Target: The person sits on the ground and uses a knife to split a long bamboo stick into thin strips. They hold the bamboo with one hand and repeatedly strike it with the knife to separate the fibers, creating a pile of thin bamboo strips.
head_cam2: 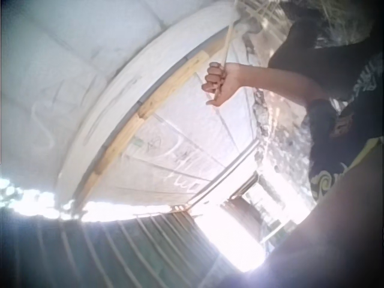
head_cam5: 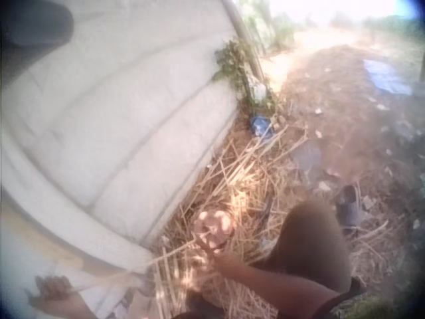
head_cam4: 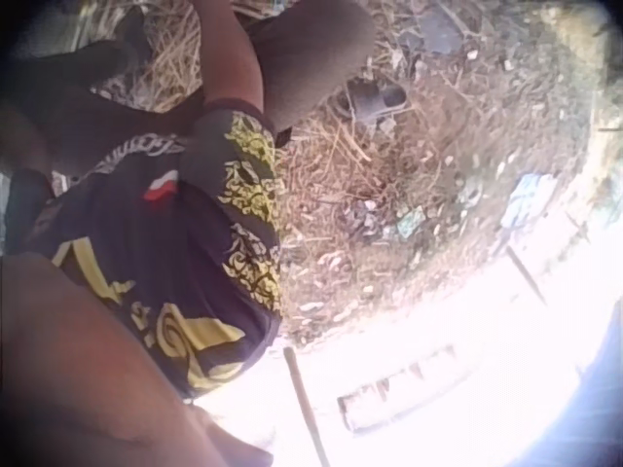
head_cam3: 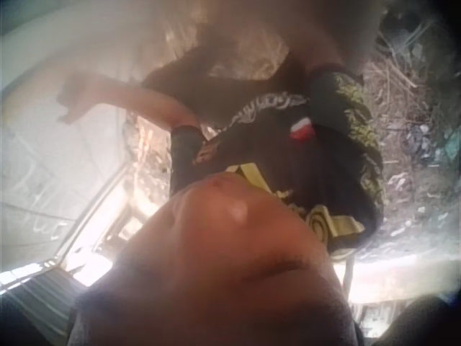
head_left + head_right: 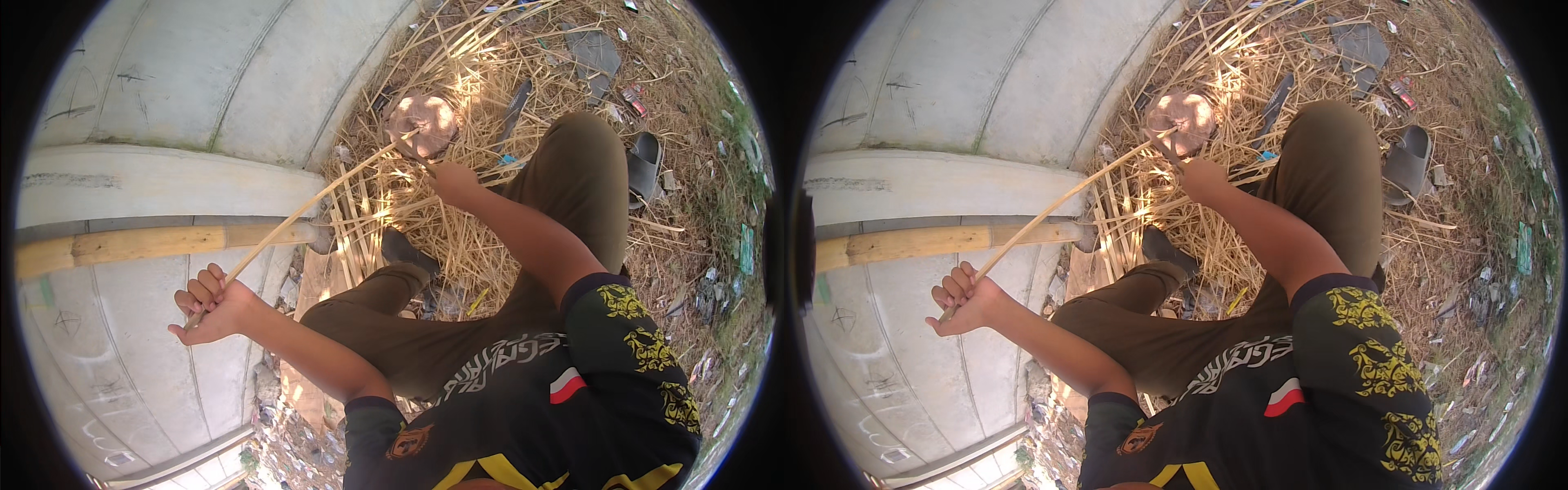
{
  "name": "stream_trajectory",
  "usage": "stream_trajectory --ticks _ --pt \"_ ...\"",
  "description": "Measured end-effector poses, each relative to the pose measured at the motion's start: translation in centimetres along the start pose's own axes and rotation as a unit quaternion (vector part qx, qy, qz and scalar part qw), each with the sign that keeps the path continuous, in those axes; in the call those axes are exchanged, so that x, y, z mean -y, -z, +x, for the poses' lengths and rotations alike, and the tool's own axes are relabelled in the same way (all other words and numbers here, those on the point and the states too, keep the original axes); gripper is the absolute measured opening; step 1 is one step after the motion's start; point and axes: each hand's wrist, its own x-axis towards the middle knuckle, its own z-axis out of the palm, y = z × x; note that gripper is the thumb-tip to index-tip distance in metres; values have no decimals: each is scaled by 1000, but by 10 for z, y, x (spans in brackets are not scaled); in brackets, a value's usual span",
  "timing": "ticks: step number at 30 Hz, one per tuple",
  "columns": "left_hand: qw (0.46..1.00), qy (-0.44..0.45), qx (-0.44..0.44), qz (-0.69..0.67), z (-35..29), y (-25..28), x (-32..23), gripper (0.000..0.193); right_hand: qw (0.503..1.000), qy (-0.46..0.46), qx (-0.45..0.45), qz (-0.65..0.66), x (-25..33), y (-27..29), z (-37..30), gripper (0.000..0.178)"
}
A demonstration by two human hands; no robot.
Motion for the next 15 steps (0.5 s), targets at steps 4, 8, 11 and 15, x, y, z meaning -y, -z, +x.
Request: stream_trajectory --ticks 4,8,11,15 --pt "1000 0 16 -4 6 12 -4 50 999 -3 -26 -24 -6 0 1 40" --pt "1000 2 -2 -8 6 16 4 50 999 -4 -25 20 15 3 8 41" --pt "1000 2 24 -14 13 26 -2 50 996 72 -42 29 57 18 -18 40" --pt "1000 -10 6 -4 11 24 -5 51 983 182 7 -23 99 59 -57 39"
